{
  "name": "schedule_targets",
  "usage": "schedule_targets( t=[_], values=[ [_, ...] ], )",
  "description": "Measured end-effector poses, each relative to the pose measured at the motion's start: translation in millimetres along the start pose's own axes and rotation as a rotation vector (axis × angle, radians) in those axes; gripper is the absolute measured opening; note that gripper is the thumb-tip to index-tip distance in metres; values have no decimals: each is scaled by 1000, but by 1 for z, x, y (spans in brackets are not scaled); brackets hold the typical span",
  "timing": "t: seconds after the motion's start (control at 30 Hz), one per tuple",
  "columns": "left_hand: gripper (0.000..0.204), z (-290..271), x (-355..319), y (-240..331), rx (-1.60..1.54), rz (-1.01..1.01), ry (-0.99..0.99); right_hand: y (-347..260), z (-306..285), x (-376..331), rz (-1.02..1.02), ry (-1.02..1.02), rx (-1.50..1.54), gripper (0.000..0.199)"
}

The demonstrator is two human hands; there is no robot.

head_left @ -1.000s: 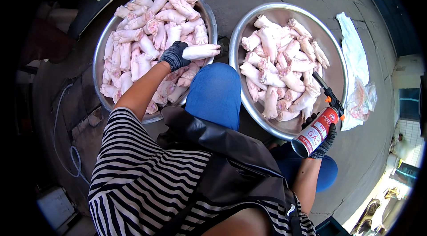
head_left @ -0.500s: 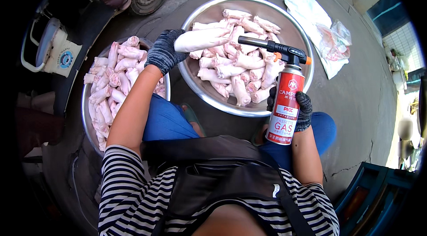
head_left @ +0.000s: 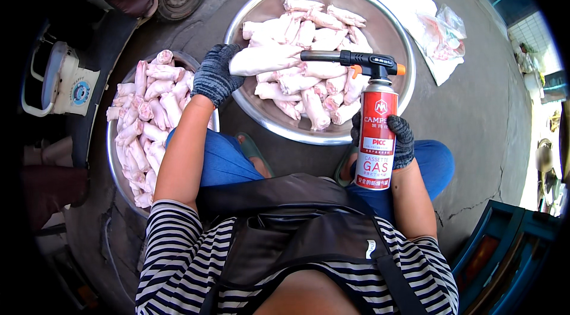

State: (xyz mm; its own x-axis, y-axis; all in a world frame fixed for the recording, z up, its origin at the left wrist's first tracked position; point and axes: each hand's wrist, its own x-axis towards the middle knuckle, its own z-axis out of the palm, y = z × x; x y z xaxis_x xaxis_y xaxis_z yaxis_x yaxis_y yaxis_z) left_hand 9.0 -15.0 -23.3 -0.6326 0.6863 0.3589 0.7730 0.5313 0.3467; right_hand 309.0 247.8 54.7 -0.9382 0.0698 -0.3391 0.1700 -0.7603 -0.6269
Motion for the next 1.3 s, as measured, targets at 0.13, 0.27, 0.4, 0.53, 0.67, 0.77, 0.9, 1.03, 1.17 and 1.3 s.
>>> schedule_targets(
  t=[0.13,0.27,0.4,0.53,0.67,0.77,0.9,1.03,1.17,1.3],
  values=[
    [53,0,1,-2,11,-11,-11,-1,2,3,19,44,-3,66],
    [52,-5,4,5,6,-46,-55,0,1,4,16,36,50,61],
    [52,-3,2,3,9,-34,-44,3,0,7,13,24,49,60],
    [52,0,2,1,1,-30,-40,3,4,10,6,40,9,60],
    [52,1,0,3,7,-38,-8,2,9,9,16,53,1,60],
    [52,-5,2,12,16,-60,-13,1,10,8,26,70,-36,65],
    [52,-7,0,15,34,-1,53,-1,6,9,75,80,-24,64],
    [52,-6,-1,15,28,31,66,0,1,11,114,90,12,62],
    [50,-7,-1,17,-4,48,78,2,-2,11,112,81,103,60],
    [49,-4,-2,10,-56,39,43,0,-3,12,79,59,158,60]
  ],
)
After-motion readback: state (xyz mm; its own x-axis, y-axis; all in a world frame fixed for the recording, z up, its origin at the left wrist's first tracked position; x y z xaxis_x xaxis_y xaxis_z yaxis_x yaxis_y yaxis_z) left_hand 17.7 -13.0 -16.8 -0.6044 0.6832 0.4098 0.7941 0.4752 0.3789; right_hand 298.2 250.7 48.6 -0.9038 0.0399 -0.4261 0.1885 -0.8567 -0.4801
